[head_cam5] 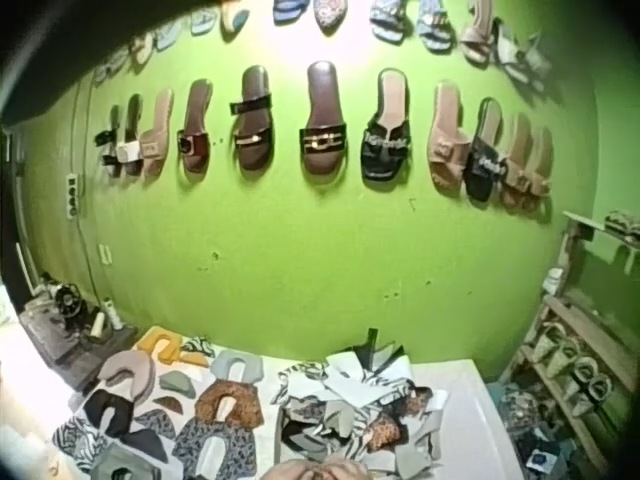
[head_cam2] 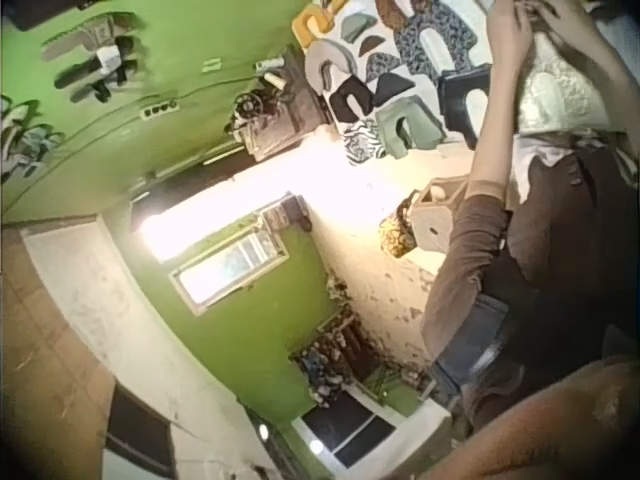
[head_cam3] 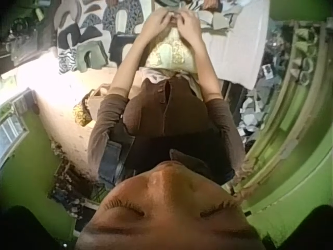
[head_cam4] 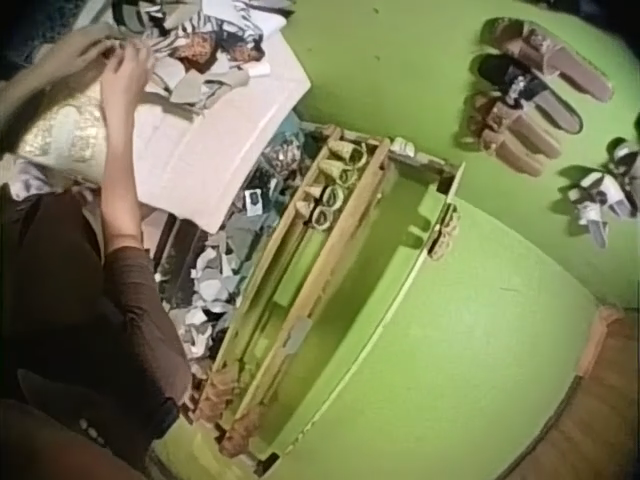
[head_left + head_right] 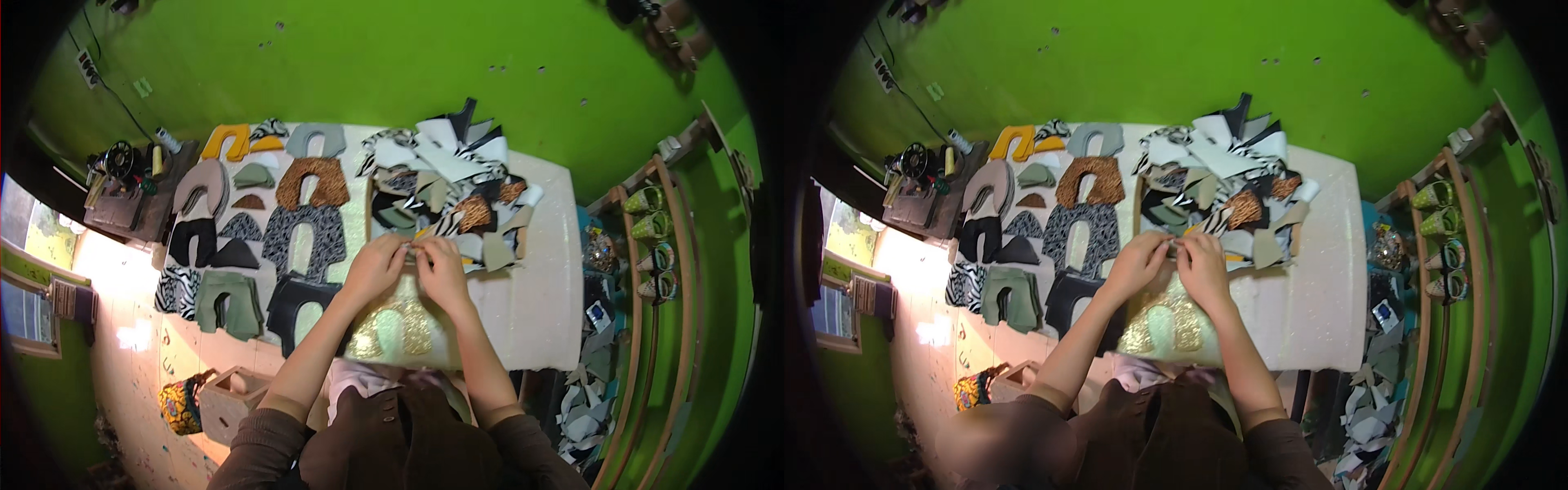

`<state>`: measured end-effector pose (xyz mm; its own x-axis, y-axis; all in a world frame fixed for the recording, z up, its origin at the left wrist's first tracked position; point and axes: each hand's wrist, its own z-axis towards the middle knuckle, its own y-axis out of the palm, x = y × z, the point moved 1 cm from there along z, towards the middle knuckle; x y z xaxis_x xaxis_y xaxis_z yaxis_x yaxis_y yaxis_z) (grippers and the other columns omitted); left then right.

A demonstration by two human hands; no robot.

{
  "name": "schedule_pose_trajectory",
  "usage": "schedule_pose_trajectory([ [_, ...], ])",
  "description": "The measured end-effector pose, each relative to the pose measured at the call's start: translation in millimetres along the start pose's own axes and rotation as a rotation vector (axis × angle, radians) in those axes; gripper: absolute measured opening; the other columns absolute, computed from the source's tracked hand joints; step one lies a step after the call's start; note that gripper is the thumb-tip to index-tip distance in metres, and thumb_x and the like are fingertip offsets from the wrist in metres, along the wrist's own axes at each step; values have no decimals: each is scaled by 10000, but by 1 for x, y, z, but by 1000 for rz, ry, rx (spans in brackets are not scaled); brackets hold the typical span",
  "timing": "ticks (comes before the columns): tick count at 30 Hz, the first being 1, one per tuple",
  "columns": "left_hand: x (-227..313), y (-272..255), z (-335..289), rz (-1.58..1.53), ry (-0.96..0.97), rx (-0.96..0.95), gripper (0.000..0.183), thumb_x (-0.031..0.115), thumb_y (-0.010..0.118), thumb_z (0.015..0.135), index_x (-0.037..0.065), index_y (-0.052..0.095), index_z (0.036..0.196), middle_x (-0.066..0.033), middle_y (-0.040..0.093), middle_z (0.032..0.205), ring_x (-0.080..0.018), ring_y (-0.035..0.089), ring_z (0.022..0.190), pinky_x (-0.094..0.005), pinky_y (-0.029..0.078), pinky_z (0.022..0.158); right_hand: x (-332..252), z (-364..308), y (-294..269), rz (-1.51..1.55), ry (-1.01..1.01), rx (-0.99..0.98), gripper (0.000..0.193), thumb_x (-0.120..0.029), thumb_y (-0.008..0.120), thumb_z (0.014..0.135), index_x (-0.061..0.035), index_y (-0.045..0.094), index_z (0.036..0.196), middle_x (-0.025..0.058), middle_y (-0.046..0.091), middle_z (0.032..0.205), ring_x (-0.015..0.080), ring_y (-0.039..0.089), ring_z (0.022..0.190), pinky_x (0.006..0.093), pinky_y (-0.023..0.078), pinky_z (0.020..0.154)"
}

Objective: Sorting and arranging various cut pieces of shoe uppers on a work table.

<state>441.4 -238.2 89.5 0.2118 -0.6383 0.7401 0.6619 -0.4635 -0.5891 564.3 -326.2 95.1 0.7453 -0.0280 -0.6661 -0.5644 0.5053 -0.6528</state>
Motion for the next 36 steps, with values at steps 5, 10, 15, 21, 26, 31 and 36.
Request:
schedule_pose_trajectory([
  [5, 26, 25, 0, -207, -187, 5, 194, 123, 503, 860, 7, 605, 977, -173, 594, 863, -317, 581, 815, -369, 451, 718, 24, -17, -30, -20, 86, -5, 142, -95, 532, 805, -39, 623, 899, 122, 586, 861, 315, 535, 863, 398, 427, 758],
  [10, 30, 27, 15, -192, -198, 25, 223, 145, 495, 874, 0, 600, 1008, -175, 611, 940, -326, 597, 856, -358, 465, 755, 32, 4, -56, 1, 42, 11, 148, -98, 527, 810, -31, 620, 904, 120, 591, 866, 306, 545, 858, 387, 442, 735],
  [15, 27, 28, 31, -159, -245, -8, 253, 169, 494, 878, -18, 596, 1014, -178, 617, 966, -324, 600, 877, -350, 467, 767, 71, 40, -69, -173, 58, 77, 223, -92, 548, 790, -48, 597, 1003, 118, 577, 1013, 303, 514, 991, 379, 425, 841],
  [21, 28, 35, 36, -248, -261, -24, 268, 181, 504, 874, -14, 594, 1033, -162, 629, 935, -263, 617, 829, -313, 469, 748, 97, 60, -59, -634, -322, -118, 401, -68, 569, 747, -100, 539, 1146, 65, 517, 1172, 271, 429, 1145, 464, 298, 1012],
  [26, 34, 34, 39, -274, -288, -38, 265, 175, 494, 883, -10, 591, 1045, -137, 641, 910, -208, 622, 799, -291, 472, 721, 98, 70, -73, -660, -263, -283, 397, -110, 639, 702, -109, 561, 1091, 60, 549, 1054, 247, 501, 1017, 433, 335, 980],
  [31, 26, 30, 38, -309, -327, 14, 264, 182, 491, 890, -4, 595, 1045, -121, 644, 892, -185, 617, 787, -283, 471, 704, 77, 82, -100, -296, -111, -141, 462, -140, 682, 697, -64, 522, 1123, 127, 529, 1088, 311, 493, 1038, 369, 390, 910],
  [36, 31, 32, 45, -372, -289, 67, 342, 199, 559, 861, 8, 530, 1144, -136, 595, 1031, -196, 590, 898, -284, 463, 748, 59, 82, -112, -5, -160, -53, 462, -153, 687, 717, -39, 505, 1126, 134, 513, 1107, 301, 497, 1053, 354, 392, 918],
])
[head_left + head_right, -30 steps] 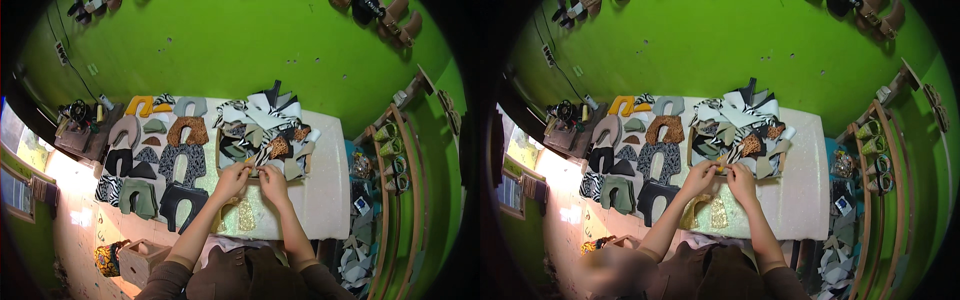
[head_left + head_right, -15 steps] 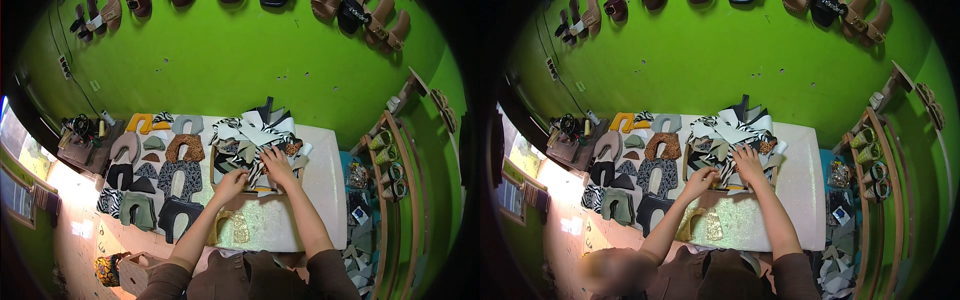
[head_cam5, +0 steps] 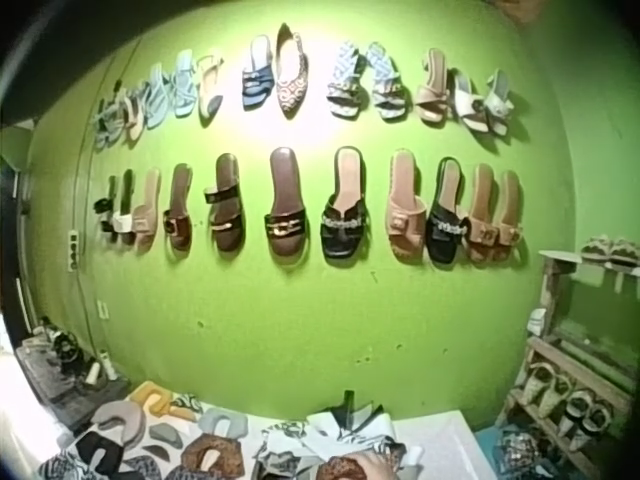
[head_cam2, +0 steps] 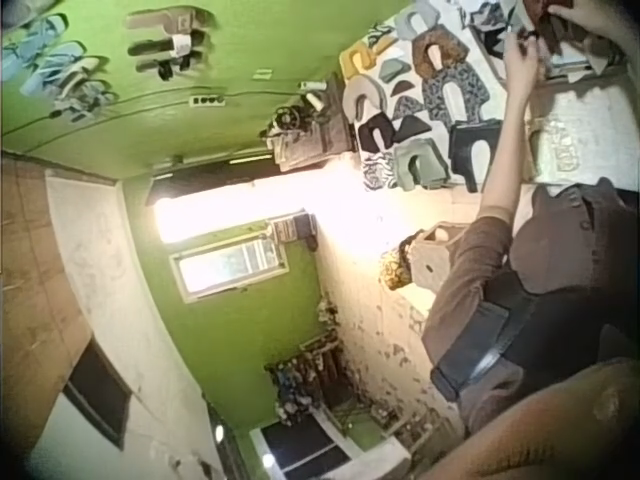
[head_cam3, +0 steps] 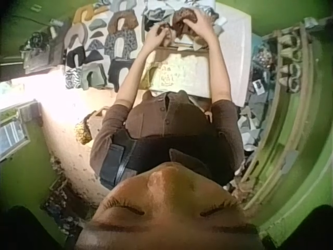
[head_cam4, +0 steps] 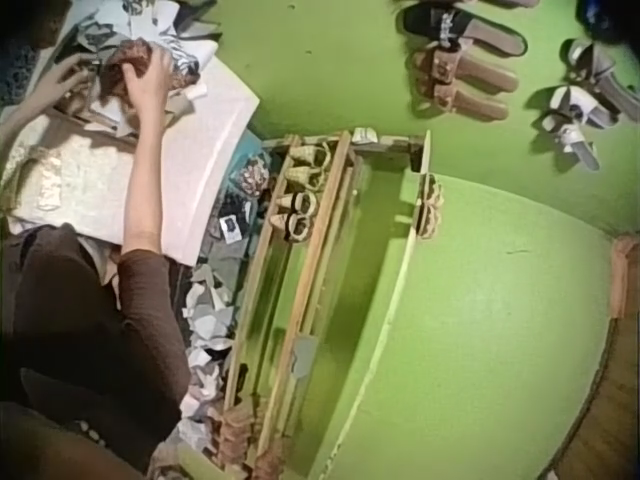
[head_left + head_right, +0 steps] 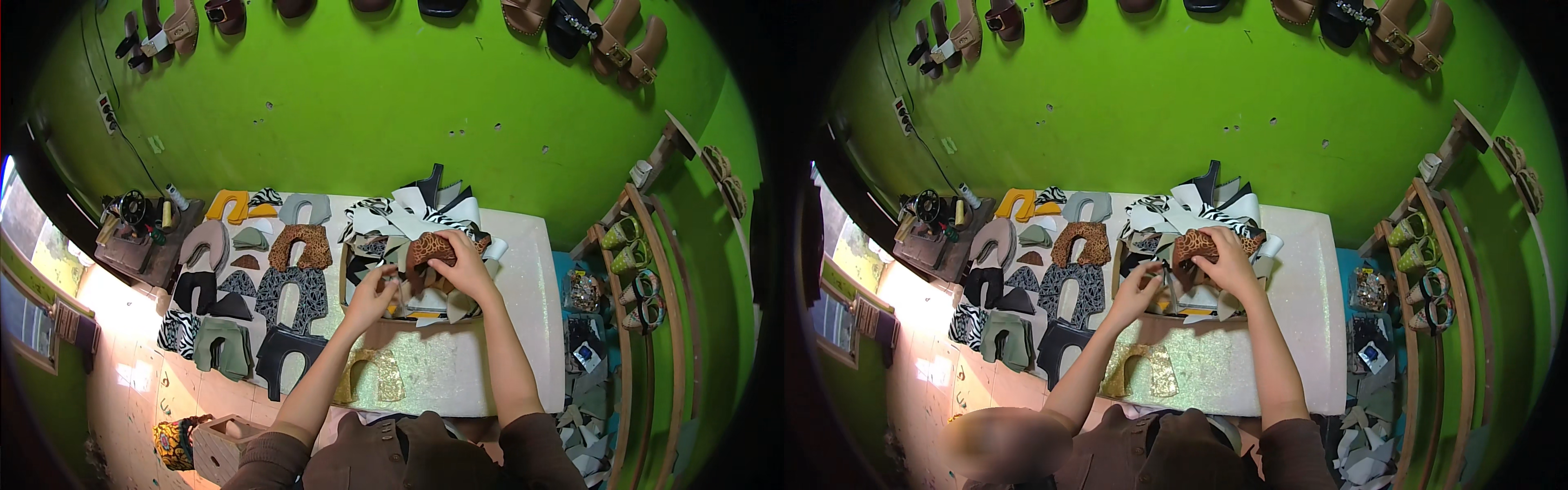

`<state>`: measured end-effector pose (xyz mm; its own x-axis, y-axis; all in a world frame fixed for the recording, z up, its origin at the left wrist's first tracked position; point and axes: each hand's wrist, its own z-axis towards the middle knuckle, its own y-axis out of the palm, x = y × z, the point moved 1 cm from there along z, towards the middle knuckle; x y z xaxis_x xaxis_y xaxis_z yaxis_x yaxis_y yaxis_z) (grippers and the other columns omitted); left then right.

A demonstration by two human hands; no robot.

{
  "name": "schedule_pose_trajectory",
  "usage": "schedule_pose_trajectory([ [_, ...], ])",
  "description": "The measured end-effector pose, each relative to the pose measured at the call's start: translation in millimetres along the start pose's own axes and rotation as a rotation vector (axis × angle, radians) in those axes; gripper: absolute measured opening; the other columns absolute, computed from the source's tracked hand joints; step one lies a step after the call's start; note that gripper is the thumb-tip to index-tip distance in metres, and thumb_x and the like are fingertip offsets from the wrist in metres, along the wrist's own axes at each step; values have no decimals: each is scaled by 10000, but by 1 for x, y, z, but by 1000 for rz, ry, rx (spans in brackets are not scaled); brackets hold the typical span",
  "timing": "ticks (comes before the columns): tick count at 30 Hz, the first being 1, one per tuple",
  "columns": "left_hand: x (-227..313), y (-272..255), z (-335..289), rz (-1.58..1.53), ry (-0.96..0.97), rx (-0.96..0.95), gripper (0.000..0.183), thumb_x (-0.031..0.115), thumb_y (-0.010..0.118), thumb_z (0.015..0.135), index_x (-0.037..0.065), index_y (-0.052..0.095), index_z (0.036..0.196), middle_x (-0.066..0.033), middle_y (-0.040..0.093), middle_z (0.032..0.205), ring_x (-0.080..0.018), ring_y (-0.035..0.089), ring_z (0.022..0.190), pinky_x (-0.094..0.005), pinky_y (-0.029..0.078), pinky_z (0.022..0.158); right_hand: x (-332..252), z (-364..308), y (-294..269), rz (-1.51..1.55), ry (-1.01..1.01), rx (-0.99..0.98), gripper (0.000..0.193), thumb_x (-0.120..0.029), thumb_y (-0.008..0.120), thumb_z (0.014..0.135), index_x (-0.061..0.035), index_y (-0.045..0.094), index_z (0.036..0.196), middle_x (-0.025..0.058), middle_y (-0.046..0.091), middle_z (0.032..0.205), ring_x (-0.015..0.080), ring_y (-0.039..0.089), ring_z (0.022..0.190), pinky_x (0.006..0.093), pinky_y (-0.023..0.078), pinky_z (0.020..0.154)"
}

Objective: Sorting and arranging various cut pieces of shoe uppers on a work table.

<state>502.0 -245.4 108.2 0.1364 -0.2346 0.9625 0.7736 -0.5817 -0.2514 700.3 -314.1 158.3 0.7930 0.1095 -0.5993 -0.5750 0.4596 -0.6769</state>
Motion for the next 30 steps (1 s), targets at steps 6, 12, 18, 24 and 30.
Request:
schedule_pose_trajectory([
  [6, 6, 1, 6, 194, 306, 76, 508, 159, 647, 805, 16, 425, 1239, -124, 513, 1139, -200, 551, 1008, -315, 452, 836, -22, -5, -3, 192, -21, -68, 475, -107, 688, 699, -62, 499, 1133, 128, 466, 1130, 311, 461, 1086, 354, 382, 927],
  [12, 12, 5, 7, 59, 127, 81, 369, 129, 668, 781, -6, 499, 1081, -107, 605, 927, -185, 600, 863, -290, 466, 758, -16, -11, -1, 135, -37, -40, 476, -102, 690, 697, -46, 482, 1122, 139, 475, 1108, 314, 473, 1058, 358, 396, 905],
  [18, 15, 1, 9, 125, 140, 130, 226, 113, 638, 799, -15, 555, 965, -96, 587, 816, -169, 572, 684, -276, 461, 631, -5, -21, 1, 92, 110, -10, 495, -162, 719, 699, -37, 465, 1105, 142, 478, 1092, 319, 468, 1064, 373, 393, 906],
  [24, 21, -2, 13, 227, 309, 103, 193, 117, 609, 817, -9, 580, 961, -101, 567, 829, -197, 573, 704, -283, 457, 630, -16, -25, 7, -87, 5, 33, 563, -221, 720, 706, -54, 459, 1175, 145, 461, 1184, 332, 393, 1157, 415, 325, 979],
  [30, 45, -3, 15, 220, 328, -50, 191, 125, 592, 830, 11, 588, 983, -104, 583, 842, -200, 584, 714, -287, 460, 630, -11, -11, 6, 123, 27, -166, 269, -171, 658, 766, -26, 571, 975, 114, 598, 971, 289, 544, 949, 356, 427, 829],
])
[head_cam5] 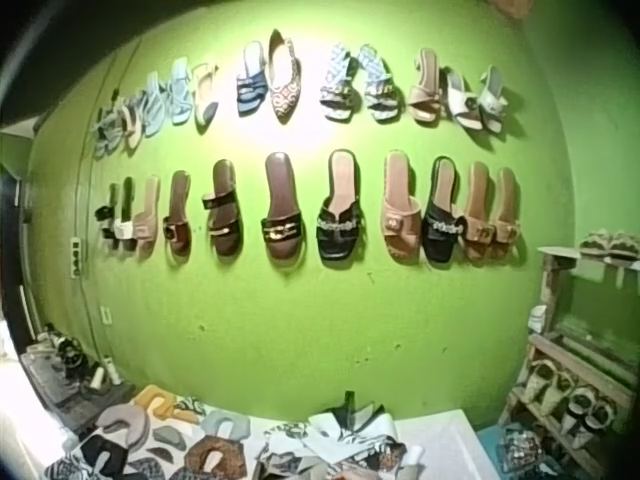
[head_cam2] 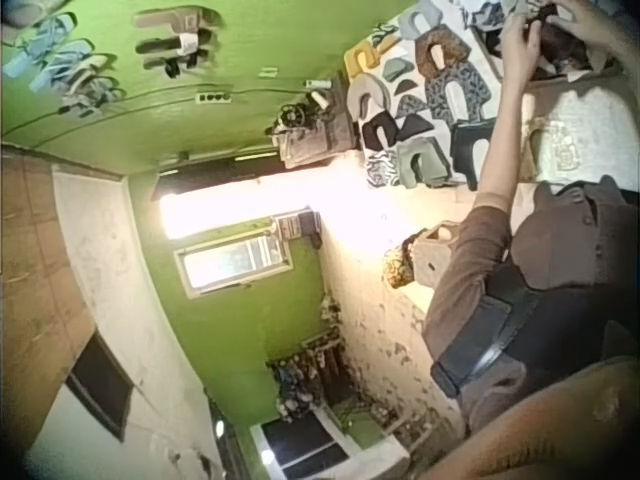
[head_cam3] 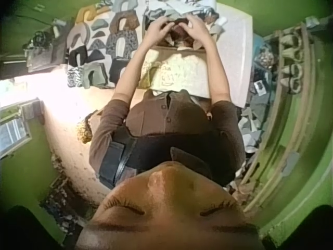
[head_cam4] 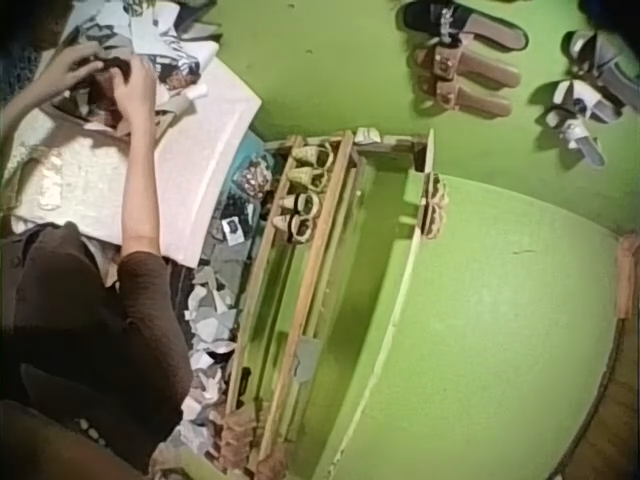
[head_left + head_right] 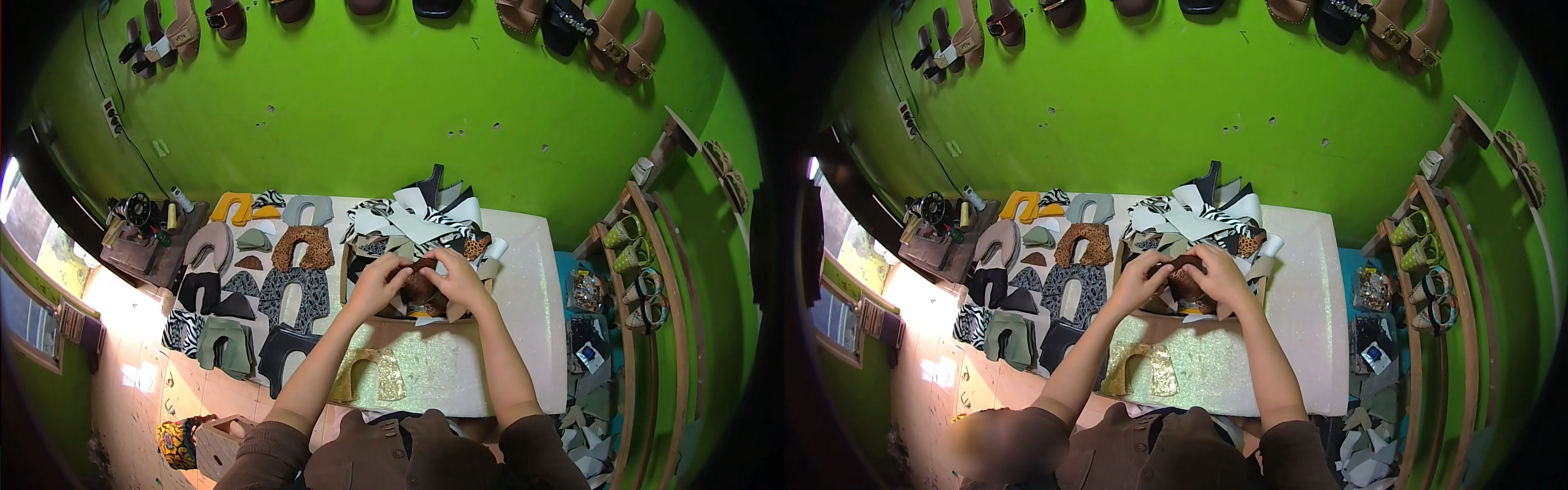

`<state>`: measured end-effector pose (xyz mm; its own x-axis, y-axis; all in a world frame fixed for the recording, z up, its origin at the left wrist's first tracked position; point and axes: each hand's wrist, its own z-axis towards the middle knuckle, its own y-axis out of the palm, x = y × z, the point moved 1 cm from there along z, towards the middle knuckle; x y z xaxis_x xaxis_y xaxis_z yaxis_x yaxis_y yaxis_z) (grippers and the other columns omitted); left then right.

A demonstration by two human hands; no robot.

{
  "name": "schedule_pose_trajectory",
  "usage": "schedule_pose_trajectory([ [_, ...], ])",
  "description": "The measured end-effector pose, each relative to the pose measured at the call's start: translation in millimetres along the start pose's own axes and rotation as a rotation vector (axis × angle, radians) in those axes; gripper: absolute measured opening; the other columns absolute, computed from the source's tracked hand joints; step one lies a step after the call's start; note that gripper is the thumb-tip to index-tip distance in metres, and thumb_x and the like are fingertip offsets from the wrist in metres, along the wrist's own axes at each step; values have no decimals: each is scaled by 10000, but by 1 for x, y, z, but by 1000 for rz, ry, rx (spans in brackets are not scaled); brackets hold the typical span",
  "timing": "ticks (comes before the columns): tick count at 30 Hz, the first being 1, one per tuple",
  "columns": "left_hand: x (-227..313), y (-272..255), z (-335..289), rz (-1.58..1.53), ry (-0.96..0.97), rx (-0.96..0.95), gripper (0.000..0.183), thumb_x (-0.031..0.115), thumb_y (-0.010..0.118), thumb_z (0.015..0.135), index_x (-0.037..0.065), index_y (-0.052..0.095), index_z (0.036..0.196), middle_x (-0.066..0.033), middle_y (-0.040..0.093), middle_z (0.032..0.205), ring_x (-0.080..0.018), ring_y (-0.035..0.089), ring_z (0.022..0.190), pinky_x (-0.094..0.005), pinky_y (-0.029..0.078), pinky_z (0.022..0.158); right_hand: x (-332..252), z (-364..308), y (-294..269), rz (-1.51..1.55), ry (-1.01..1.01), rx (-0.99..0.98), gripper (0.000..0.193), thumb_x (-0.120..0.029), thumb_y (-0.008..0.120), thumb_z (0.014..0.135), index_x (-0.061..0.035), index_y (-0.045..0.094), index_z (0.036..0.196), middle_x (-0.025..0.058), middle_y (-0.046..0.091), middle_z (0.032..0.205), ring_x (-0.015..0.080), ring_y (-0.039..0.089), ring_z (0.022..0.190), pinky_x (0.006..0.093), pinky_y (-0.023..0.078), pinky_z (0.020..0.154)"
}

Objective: Sorting and arranging various cut pieces of shoe uppers on a work table.

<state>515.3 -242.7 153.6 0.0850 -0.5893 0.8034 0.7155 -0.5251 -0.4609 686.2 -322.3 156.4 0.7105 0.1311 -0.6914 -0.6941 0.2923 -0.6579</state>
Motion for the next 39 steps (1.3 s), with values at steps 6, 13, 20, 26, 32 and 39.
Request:
schedule_pose_trajectory([
  [6, -19, -4, -15, -354, -347, -57, 212, 148, 582, 866, 7, 568, 1025, -69, 641, 816, -103, 592, 695, -244, 474, 621, -15, 7, -3, 117, 9, 160, 228, -194, 628, 803, 6, 575, 901, 144, 622, 796, 301, 591, 708, 341, 457, 627],
  [13, -20, -20, -21, -605, -408, -18, 186, 112, 582, 866, -14, 567, 1002, -53, 643, 823, -102, 604, 721, -223, 489, 659, 7, 7, 9, 349, 149, 242, 216, -181, 607, 844, 6, 571, 946, 88, 631, 771, 148, 578, 651, 275, 452, 606],
  [20, -46, -38, -27, -762, -361, 249, 155, 101, 540, 891, -21, 539, 986, -69, 627, 849, -114, 607, 730, -238, 495, 672, 26, 2, 33, 235, 319, 76, 243, -210, 557, 857, -15, 584, 999, 124, 637, 840, 238, 620, 763, 301, 478, 694],
  [26, -47, -37, -28, -782, -427, 321, 153, 119, 470, 928, 22, 501, 1043, -81, 627, 901, -122, 609, 766, -236, 492, 679, 20, -4, 64, -300, 332, -152, 460, -357, 620, 785, -42, 550, 1114, 161, 582, 1055, 312, 575, 958, 372, 455, 809],
  [32, -46, -38, -32, -752, -448, 300, 148, 110, 456, 930, 24, 497, 1043, -84, 628, 918, -121, 606, 778, -233, 486, 674, 34, -1, 59, 1, 319, -64, 352, -279, 662, 761, -46, 577, 1010, 150, 627, 900, 292, 613, 844, 357, 472, 731],
  [39, -50, -35, -33, -781, -476, 314, 181, 125, 434, 938, 9, 495, 1062, -103, 627, 926, -143, 612, 775, -249, 489, 668, 13, 16, 18, 448, 273, -75, 256, 15, 491, 804, -1, 543, 1054, 44, 601, 846, 87, 540, 743, 226, 448, 677],
])
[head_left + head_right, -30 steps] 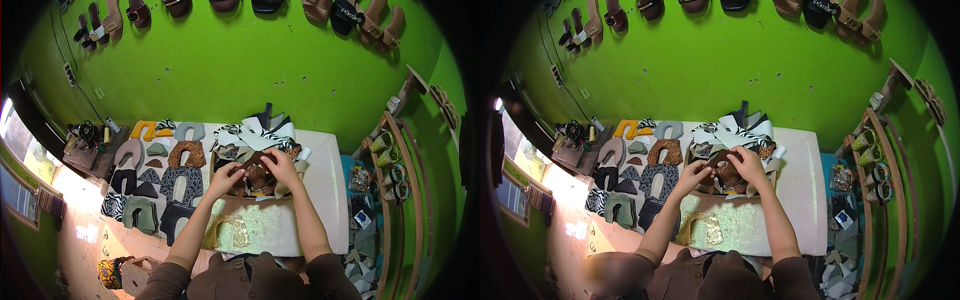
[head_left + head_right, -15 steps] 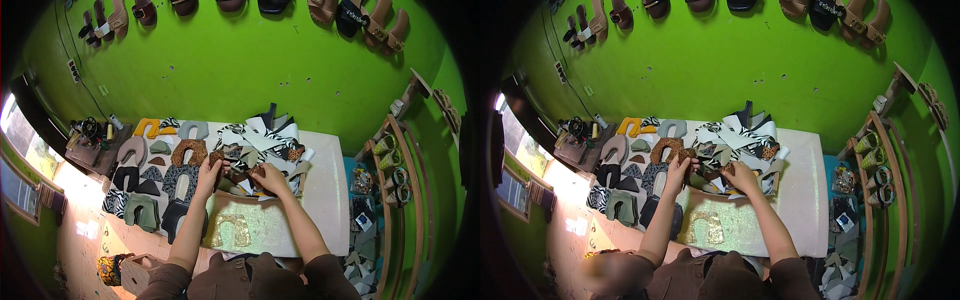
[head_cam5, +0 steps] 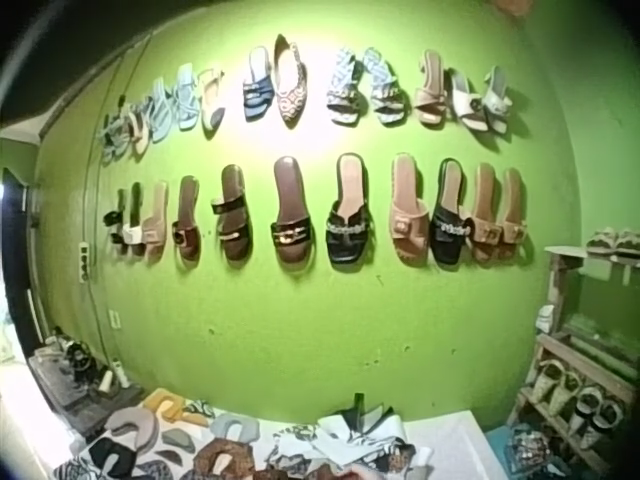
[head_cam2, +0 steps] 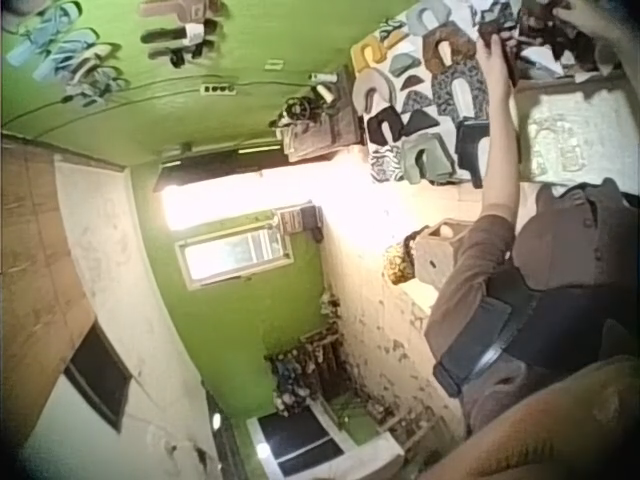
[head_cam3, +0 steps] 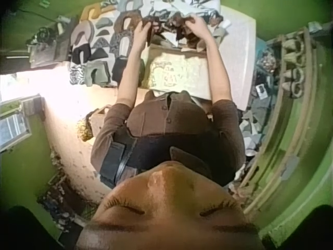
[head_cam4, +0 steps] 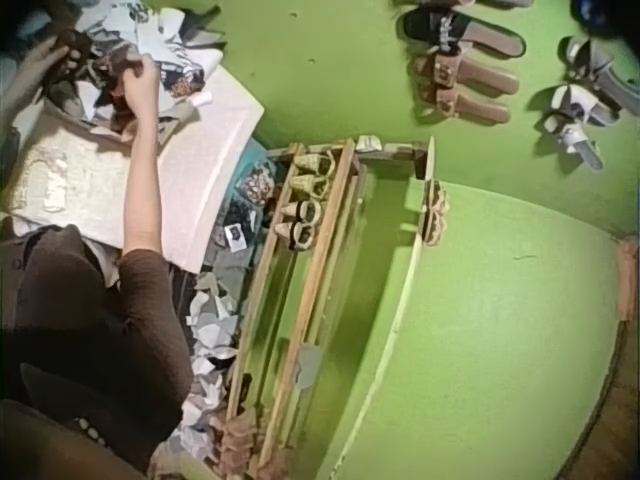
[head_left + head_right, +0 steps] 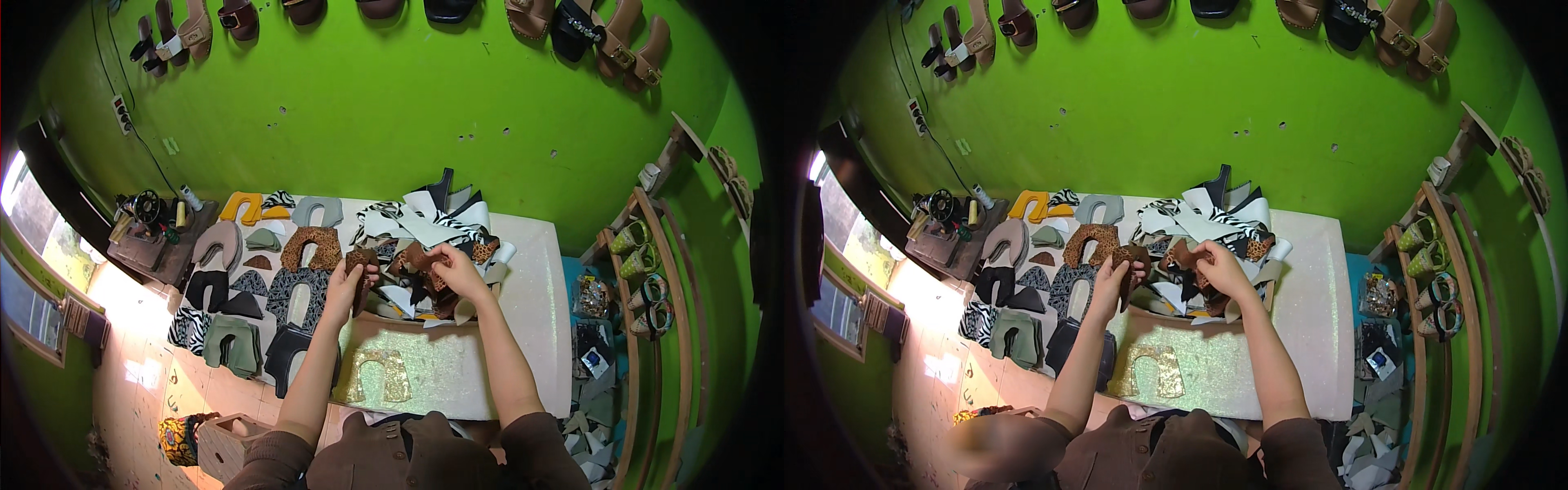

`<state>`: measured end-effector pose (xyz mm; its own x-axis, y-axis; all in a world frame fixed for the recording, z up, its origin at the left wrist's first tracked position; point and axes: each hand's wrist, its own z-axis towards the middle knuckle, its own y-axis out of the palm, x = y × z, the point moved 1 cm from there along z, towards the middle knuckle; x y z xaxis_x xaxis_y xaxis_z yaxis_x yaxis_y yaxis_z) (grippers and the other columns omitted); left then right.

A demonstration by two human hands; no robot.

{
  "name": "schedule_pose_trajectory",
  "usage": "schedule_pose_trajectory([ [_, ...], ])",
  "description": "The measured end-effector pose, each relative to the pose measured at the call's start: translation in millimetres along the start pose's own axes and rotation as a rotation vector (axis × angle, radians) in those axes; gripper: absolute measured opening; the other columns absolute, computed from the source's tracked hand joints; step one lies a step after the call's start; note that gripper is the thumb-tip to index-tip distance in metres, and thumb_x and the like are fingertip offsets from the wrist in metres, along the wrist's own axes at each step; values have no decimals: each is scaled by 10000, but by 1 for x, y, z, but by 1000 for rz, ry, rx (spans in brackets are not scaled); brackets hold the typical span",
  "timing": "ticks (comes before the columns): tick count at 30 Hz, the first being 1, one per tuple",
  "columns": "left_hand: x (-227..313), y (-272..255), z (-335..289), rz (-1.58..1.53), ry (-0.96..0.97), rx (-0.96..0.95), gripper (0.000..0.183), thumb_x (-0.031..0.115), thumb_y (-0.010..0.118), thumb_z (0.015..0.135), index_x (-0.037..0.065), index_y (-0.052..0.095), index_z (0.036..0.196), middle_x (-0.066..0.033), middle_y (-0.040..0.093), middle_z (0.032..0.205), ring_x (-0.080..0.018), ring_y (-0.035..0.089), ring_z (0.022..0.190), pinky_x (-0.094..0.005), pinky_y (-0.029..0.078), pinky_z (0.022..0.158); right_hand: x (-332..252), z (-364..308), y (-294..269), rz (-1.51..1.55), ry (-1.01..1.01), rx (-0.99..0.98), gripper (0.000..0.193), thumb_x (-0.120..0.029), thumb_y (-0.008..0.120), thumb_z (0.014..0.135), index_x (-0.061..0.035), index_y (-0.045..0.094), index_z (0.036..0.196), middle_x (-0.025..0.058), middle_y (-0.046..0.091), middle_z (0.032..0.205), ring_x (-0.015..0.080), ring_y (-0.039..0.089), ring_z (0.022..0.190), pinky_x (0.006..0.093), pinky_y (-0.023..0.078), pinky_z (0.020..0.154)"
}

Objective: Sorting and arranging various cut pieces of shoe uppers on a work table.

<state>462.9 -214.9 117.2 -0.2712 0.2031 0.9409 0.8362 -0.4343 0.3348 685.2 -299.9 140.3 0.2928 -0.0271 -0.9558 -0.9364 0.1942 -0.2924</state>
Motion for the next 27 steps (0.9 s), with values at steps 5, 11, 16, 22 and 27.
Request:
schedule_pose_trajectory([
  [5, -5, 6, 2, -39, -40, -29, 247, 207, 395, 958, 3, 497, 1052, -120, 625, 926, -167, 619, 778, -261, 495, 672, -41, -8, -7, 147, -57, -32, 342, 47, 458, 788, -19, 541, 1113, 31, 593, 977, 79, 545, 828, 226, 451, 740],
  [11, -22, -9, 8, -182, -143, -26, 427, 368, 320, 968, 25, 462, 1179, -113, 602, 1024, -191, 597, 879, -321, 485, 785, -97, -19, 7, 323, -144, -191, 401, 62, 446, 800, -16, 509, 1188, 60, 565, 1116, 107, 565, 959, 248, 465, 834],
  [16, -11, 5, -7, -351, -135, -125, 635, 548, 229, 931, 29, 434, 1237, -142, 598, 1043, -228, 602, 909, -347, 492, 805, -109, -19, 18, 823, -43, -354, 442, 68, 443, 818, -22, 449, 1251, 119, 554, 1131, 148, 577, 983, 267, 478, 859],
  [22, -10, -1, -12, -560, -224, -264, 719, 623, 282, 877, 23, 419, 1248, -169, 581, 1073, -260, 588, 957, -380, 475, 859, -58, -10, 20, 831, 15, -208, 438, 62, 442, 820, -23, 454, 1250, 102, 557, 1134, 141, 582, 971, 266, 485, 837],
  [27, -14, -8, -14, -368, -169, -248, 684, 581, 449, 851, 43, 390, 1270, -131, 531, 1178, -248, 553, 1037, -378, 466, 884, -22, -15, 7, 725, 67, -54, 435, 71, 433, 813, -28, 471, 1235, 88, 553, 1142, 143, 571, 986, 257, 475, 847],
])
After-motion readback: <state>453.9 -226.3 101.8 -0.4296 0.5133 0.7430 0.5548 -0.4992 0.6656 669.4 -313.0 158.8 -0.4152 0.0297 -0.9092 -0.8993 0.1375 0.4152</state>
